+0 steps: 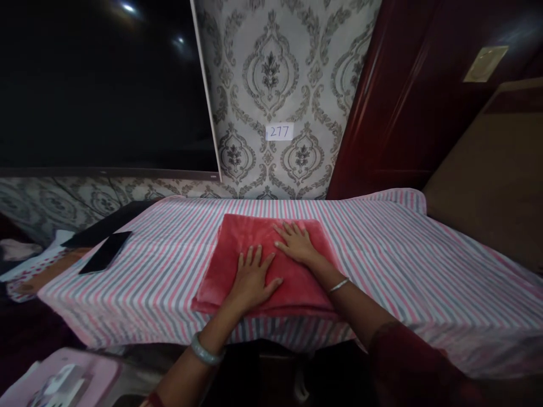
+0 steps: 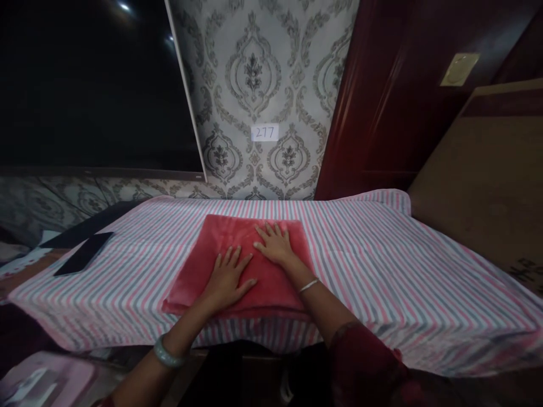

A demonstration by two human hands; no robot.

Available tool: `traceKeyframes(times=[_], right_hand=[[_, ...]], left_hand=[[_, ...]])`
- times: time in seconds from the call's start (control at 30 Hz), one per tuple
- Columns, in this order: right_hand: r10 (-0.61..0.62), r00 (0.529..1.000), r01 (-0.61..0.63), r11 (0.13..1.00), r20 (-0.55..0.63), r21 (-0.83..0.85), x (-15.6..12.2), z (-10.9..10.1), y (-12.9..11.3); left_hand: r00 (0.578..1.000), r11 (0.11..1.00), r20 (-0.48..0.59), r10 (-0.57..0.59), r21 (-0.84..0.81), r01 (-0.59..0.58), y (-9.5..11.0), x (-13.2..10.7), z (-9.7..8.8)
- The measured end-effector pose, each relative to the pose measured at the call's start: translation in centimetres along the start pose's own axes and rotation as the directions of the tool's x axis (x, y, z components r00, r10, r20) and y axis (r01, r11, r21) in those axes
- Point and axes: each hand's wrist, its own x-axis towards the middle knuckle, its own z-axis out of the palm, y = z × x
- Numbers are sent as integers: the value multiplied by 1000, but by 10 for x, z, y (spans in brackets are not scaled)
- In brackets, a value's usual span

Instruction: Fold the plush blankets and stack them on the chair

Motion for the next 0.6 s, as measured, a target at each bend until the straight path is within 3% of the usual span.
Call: traceKeyframes(times=[0.13,0.27,0.43,0.53,0.6], right_hand=[[-193,981,193,979,-4,63,-42,1,-25],[-264,964,264,959,-10,100,-73,18,-39],[-253,967,253,958,-20,135,-75,29,-36],[-257,966,254,956,0,143,-73,23,-36],[-267,964,262,953,12,150,-70,13,-39]], left_hand=[[996,995,-85,-18,94,26,-13,-17,-23],[982,968,-116,-149,184,169,-34,-33,-15],[981,959,-47,-188,205,194,-46,-39,-4],[987,976,0,-160,151,159,-51,-29,-23],[995,992,-30,-92,79,94,-54,-8,-41]])
